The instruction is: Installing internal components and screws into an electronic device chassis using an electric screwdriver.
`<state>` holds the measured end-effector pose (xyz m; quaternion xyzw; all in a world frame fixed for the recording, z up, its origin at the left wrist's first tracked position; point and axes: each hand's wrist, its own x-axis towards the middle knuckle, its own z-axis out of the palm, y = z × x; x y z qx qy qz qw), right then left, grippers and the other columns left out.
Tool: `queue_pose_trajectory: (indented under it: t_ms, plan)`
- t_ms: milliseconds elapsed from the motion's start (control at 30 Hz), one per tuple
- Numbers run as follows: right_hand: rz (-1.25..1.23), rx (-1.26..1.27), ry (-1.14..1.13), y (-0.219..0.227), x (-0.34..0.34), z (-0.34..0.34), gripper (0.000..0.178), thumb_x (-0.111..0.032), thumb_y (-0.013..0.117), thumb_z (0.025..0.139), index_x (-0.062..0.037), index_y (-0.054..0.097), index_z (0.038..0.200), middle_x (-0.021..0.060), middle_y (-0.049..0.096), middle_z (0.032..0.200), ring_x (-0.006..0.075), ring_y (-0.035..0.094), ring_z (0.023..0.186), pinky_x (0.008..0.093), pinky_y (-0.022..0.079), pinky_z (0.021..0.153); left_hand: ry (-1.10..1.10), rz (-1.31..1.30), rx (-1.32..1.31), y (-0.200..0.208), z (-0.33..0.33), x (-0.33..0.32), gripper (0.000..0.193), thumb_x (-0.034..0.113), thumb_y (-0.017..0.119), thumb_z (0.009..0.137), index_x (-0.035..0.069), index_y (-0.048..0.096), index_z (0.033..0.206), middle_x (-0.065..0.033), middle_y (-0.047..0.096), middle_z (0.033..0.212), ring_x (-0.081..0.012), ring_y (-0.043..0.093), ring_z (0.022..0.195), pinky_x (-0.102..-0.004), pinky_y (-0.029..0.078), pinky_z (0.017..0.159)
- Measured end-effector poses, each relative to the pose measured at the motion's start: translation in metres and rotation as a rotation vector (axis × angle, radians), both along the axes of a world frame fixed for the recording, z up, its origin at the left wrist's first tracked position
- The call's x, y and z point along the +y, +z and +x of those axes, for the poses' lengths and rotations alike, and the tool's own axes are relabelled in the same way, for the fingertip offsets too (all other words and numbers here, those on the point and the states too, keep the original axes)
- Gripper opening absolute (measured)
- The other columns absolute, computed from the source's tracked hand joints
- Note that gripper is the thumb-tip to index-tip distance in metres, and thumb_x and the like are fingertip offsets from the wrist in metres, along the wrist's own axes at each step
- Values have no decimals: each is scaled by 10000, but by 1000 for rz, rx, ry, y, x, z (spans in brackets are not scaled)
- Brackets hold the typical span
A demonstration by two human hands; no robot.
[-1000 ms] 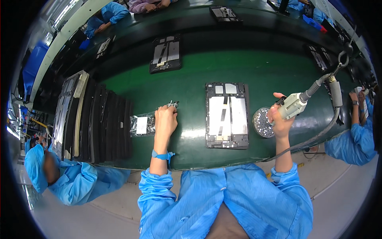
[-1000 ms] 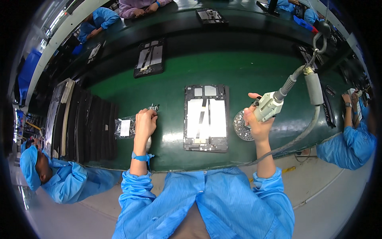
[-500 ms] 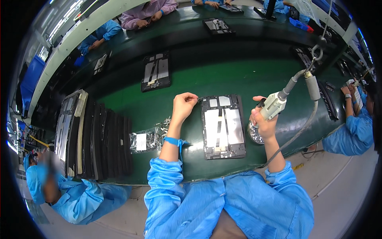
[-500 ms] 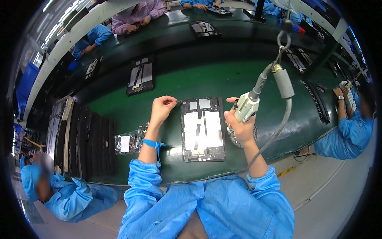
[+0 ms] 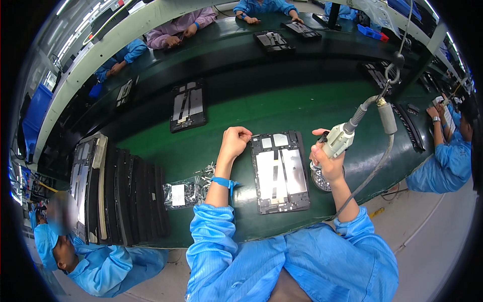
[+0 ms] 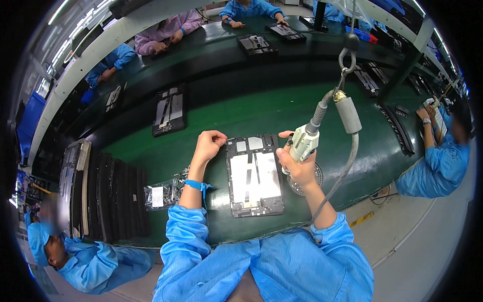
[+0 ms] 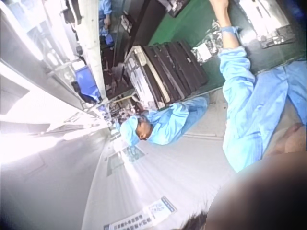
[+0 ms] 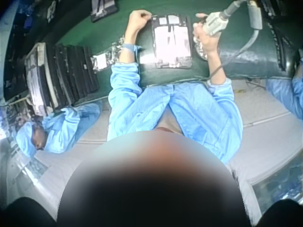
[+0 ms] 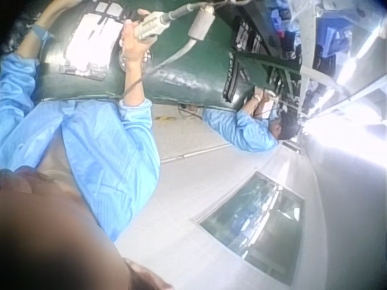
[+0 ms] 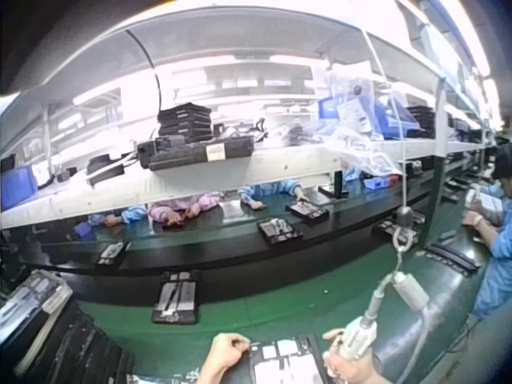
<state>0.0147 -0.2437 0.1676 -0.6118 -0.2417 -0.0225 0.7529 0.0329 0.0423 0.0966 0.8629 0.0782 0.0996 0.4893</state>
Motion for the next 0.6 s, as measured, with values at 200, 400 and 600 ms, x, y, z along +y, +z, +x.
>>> queue_pose_trajectory:
  t_ms: [200,400,600]
  plan:
    - [121,22,77,-6,22,4,300,-1,621,841,26,507,1118,-17,500,627,44,467,473,203,389,436,-22,-119,-57,-23,0,5,97,-50,640,790,-45,653,887,-50,632,684,-102,573,619,-238,468,584]
    - [255,96,205,-5,63,14,220,39,570,869,2,467,1061,-3,470,589,64,421,416,222,363,417,-120,-230,37,-13,-29,-11,12,-59,632,806,-58,629,817,-51,633,678,-94,581,602,-240,465,550]
    - [156,80,321,-10,104,16,194,24,556,872,-2,460,1039,0,472,612,69,434,439,232,383,445,-49,-456,-10,-19,-62,-27,42,-61,644,812,-65,641,853,-61,661,702,-101,622,620,-234,498,570]
